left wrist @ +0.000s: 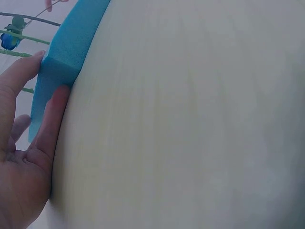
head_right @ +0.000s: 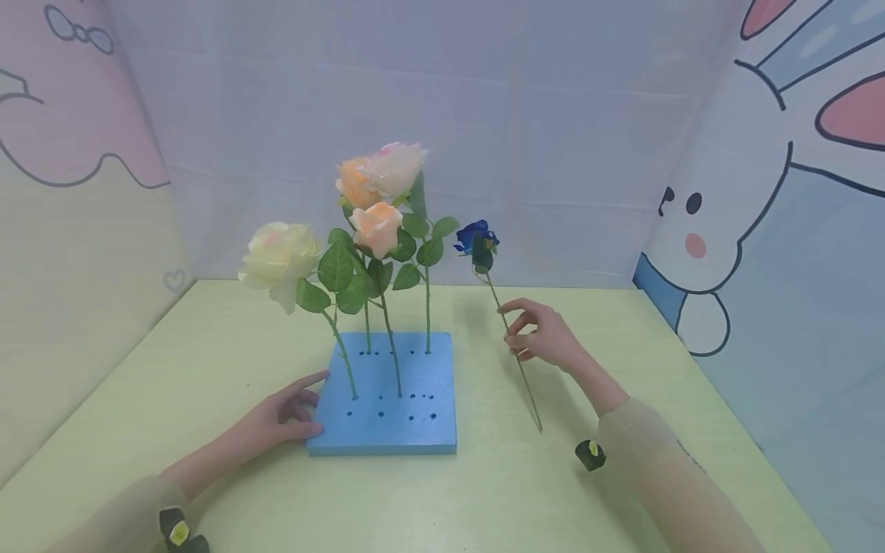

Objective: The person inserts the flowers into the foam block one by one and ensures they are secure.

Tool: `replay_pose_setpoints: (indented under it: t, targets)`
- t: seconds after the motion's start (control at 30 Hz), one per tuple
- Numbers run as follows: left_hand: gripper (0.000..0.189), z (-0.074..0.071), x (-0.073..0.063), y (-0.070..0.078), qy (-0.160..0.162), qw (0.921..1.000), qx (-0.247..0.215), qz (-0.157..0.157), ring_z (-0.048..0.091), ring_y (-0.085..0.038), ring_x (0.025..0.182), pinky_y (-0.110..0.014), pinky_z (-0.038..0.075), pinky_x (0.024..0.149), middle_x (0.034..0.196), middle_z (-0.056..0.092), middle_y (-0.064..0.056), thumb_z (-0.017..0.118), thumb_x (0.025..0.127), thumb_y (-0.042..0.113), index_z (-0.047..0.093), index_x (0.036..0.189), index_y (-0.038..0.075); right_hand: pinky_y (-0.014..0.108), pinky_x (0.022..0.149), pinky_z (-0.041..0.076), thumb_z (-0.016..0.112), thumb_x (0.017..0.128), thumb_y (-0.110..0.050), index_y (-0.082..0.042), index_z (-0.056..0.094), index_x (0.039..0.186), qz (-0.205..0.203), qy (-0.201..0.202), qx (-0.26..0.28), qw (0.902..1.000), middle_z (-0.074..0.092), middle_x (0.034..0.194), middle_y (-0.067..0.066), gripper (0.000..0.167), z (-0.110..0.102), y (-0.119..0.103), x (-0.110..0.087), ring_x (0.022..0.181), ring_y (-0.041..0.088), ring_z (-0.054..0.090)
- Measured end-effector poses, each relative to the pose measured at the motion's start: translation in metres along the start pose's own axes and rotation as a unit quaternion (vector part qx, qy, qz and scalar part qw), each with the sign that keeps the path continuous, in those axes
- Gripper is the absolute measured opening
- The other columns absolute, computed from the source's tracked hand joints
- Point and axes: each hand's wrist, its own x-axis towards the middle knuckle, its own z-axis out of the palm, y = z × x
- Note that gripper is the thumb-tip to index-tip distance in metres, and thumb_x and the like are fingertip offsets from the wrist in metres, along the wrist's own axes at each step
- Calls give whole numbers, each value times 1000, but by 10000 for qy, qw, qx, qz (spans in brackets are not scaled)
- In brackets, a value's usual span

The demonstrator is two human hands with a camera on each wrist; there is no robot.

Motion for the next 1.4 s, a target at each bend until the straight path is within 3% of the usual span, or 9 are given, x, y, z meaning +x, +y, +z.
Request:
replay_pose_setpoints:
  t: [0.17,0.47,0.9,1.4]
  targets:
    - [84,0,1,-1,9,10000,51,44,62,-15,92,-22,50,78,125,60,-12,78,85,31,32,155,20,37,66,61,65,91,-2,-7,50,137,-170,127,98,9997,65,98,23,49,-1,-2,-2,83,37,71]
    - [84,0,1,-2,-3,10000,-35,13,62,-16,93,-23,51,77,127,60,-12,78,85,29,32,155,21,37,67,61,64,93,-4,-7,51,132,-226,259,225,9992,63,97,24,42,-1,-12,-5,82,35,71]
    - [84,1,1,-1,23,10000,-4,27,62,-16,93,-23,52,77,126,59,-13,78,85,30,32,155,21,37,67,61,62,95,-7,-9,53,127,-481,573,345,9966,62,98,26,33,6,-25,-10,75,17,72]
    - [84,1,2,-2,2,10000,-27,34,62,-17,93,-23,53,76,126,59,-14,78,84,29,33,155,20,35,65,61,62,95,-4,-8,53,126,-1014,853,511,9899,62,93,25,32,14,-45,-16,72,13,71]
